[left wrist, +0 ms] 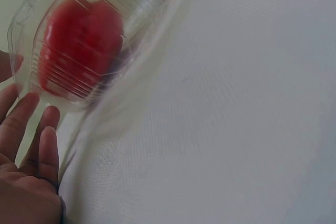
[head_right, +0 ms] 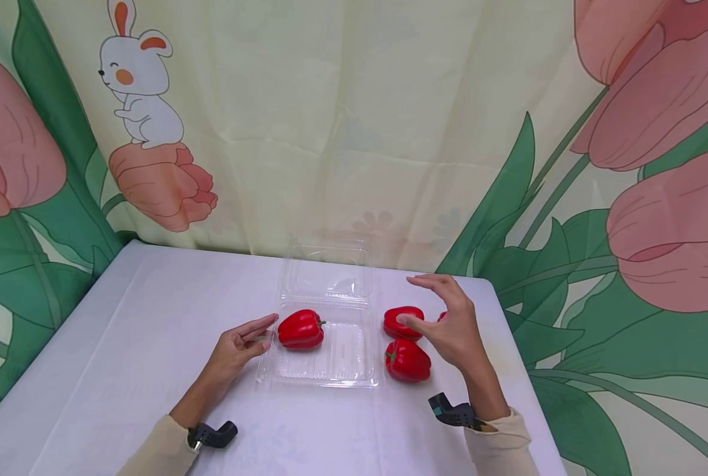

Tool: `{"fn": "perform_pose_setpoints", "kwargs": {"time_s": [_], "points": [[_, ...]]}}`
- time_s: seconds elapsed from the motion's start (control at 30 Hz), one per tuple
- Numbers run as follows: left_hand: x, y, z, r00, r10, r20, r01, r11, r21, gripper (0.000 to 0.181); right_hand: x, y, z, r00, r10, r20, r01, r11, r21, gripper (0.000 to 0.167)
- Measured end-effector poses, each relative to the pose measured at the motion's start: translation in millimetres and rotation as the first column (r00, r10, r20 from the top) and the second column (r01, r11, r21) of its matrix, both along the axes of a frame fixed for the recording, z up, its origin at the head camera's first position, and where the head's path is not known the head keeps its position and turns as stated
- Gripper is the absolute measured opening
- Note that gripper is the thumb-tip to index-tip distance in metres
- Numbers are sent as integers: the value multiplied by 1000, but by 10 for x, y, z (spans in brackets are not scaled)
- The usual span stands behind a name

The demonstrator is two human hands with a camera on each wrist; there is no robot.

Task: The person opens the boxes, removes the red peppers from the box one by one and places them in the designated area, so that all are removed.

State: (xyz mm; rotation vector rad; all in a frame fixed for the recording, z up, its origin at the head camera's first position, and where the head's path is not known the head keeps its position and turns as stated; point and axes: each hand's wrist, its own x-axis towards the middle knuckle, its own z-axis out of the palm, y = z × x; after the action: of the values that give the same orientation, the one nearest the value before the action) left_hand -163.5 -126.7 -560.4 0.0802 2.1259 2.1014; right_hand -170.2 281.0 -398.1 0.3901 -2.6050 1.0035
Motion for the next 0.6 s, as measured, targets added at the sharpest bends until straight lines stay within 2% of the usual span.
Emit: {"fn": "perform_pose_setpoints", "kwargs": {"time_s": [0.6], "points": [[-2,7,-11,1000,5,-24,-6,1000,-17,55,17,-400,-157,997,79,-3,-79,996,-47,82]]}}
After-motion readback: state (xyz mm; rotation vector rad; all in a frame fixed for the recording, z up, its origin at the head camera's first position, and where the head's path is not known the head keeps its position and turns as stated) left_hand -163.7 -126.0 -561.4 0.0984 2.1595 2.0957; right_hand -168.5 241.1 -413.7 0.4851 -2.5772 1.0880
